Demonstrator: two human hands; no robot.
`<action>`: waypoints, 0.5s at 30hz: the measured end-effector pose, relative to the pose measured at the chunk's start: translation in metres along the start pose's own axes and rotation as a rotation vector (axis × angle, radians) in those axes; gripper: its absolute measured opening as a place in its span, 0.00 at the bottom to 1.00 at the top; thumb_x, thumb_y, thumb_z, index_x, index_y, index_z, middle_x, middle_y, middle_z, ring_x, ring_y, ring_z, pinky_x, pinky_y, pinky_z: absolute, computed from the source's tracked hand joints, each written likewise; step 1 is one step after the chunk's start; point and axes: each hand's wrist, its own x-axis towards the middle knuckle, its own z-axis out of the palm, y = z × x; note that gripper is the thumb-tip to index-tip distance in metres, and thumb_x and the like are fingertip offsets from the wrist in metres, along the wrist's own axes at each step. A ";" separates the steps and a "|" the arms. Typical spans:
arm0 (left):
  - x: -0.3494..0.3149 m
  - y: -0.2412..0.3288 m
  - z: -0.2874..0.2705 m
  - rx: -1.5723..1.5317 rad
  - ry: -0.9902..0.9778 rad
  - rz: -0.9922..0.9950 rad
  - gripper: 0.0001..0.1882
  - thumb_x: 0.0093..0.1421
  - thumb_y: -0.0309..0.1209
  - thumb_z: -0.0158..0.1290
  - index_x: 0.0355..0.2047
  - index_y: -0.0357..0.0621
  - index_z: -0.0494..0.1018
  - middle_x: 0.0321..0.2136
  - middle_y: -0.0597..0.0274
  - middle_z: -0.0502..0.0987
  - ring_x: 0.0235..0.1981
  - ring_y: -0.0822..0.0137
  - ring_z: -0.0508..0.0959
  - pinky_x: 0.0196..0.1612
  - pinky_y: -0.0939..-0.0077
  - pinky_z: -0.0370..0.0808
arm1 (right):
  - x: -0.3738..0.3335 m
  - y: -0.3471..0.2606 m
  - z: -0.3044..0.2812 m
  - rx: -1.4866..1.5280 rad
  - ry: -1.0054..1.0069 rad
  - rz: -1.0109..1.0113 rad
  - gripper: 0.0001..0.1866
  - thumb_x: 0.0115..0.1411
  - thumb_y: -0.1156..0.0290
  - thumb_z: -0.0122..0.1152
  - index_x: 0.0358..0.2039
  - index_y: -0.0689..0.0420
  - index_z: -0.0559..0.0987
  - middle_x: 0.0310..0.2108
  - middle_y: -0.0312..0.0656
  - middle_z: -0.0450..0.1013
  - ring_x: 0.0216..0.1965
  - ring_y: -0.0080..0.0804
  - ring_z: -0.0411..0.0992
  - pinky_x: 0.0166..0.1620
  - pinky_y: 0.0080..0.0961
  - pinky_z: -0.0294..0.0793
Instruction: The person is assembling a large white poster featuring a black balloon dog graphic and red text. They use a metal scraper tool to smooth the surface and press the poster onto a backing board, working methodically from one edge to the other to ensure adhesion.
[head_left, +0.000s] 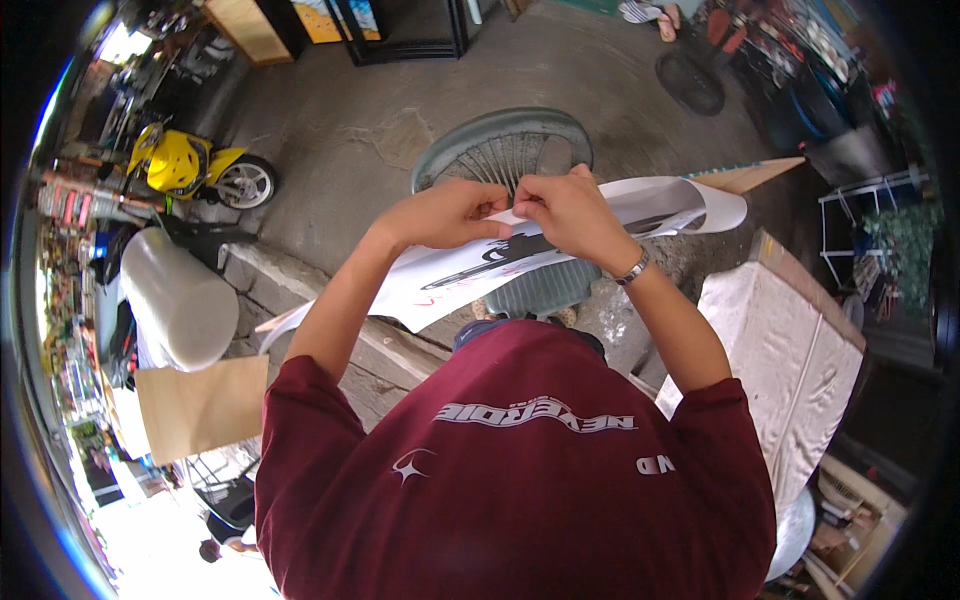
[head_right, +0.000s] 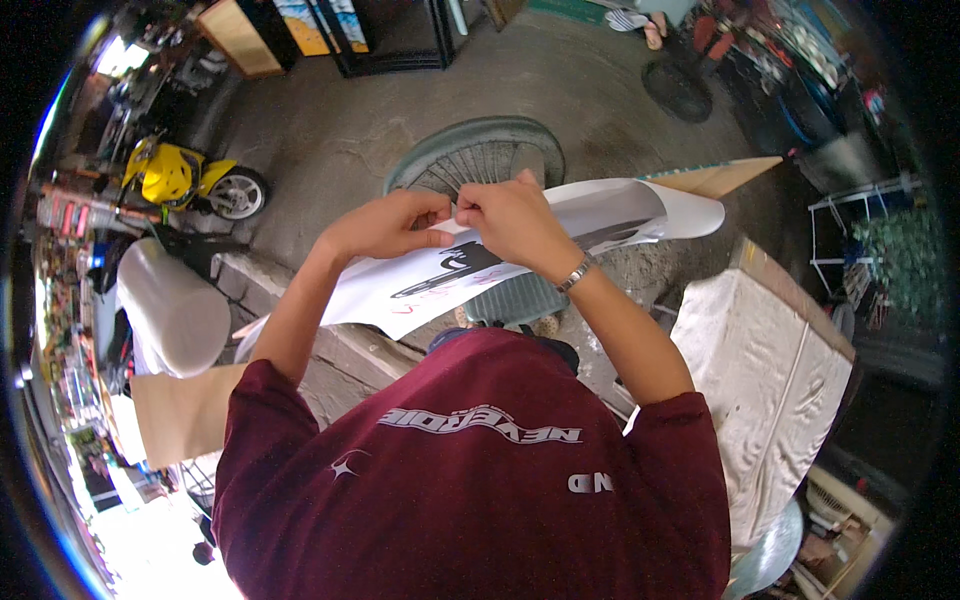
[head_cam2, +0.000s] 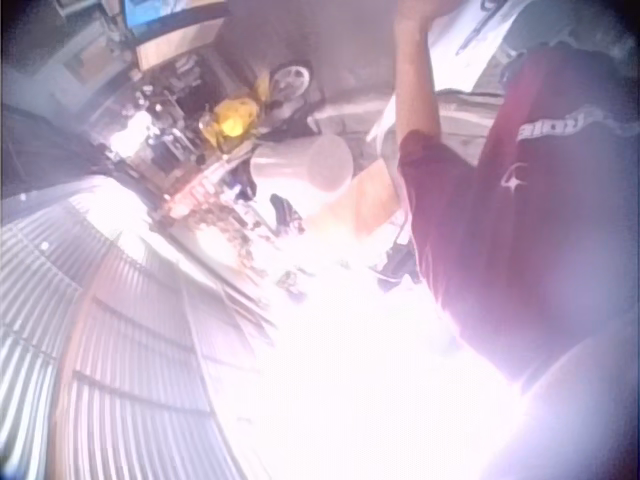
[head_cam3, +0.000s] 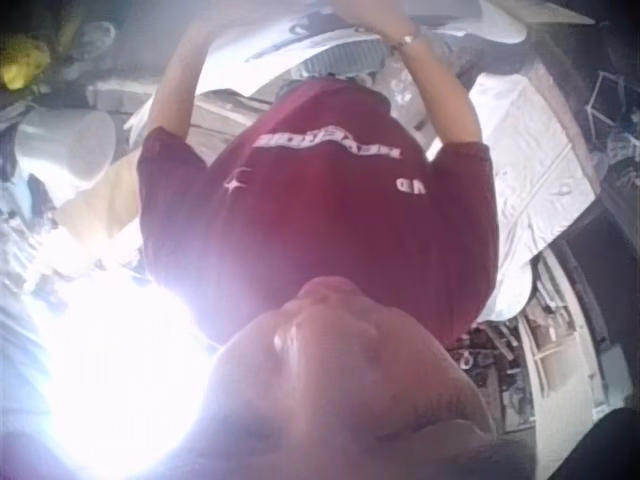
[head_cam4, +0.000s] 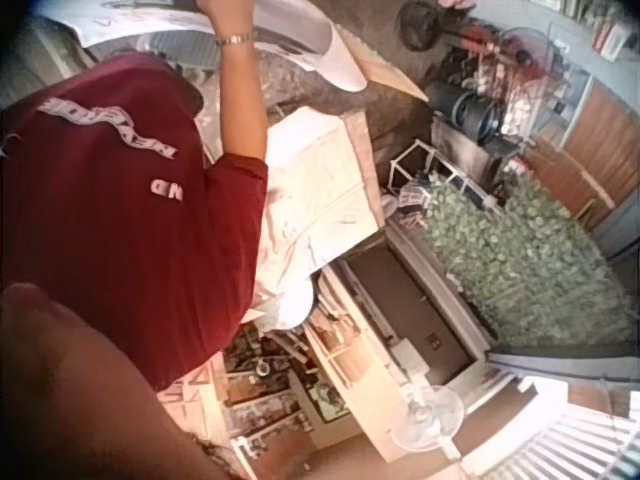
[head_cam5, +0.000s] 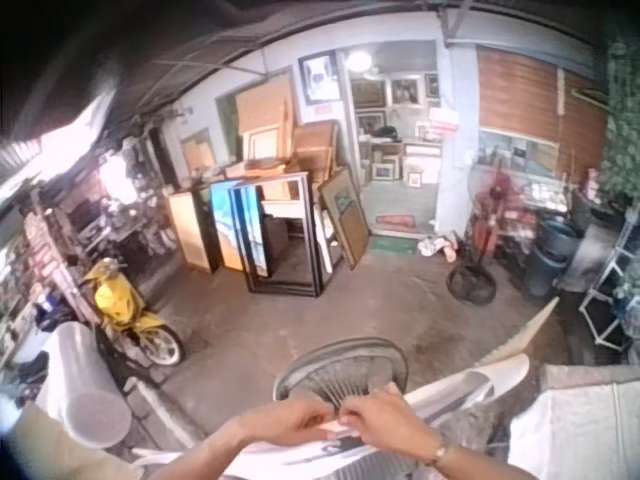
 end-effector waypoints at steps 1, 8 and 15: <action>0.003 0.004 -0.004 0.103 -0.093 0.001 0.13 0.63 0.38 0.55 0.38 0.39 0.74 0.22 0.61 0.73 0.28 0.76 0.71 0.32 0.76 0.68 | -0.001 0.000 -0.001 0.002 -0.001 -0.010 0.05 0.58 0.67 0.58 0.28 0.52 0.77 0.21 0.38 0.75 0.27 0.40 0.73 0.43 0.35 0.58; 0.038 -0.022 -0.013 -0.295 -0.498 0.006 0.17 0.65 0.41 0.52 0.39 0.36 0.75 0.27 0.69 0.76 0.29 0.80 0.70 0.32 0.78 0.69 | -0.059 -0.002 -0.012 -0.161 0.829 -0.016 0.03 0.55 0.70 0.62 0.28 0.52 0.77 0.29 0.38 0.75 0.34 0.36 0.72 0.46 0.34 0.61; 0.038 -0.049 -0.008 -0.591 -0.500 -0.158 0.18 0.62 0.40 0.55 0.43 0.36 0.76 0.29 0.72 0.76 0.31 0.81 0.70 0.35 0.83 0.68 | -0.456 0.171 0.057 -1.058 0.948 1.432 0.23 0.61 0.54 0.59 0.41 0.64 0.72 0.40 0.49 0.70 0.43 0.44 0.70 0.47 0.39 0.71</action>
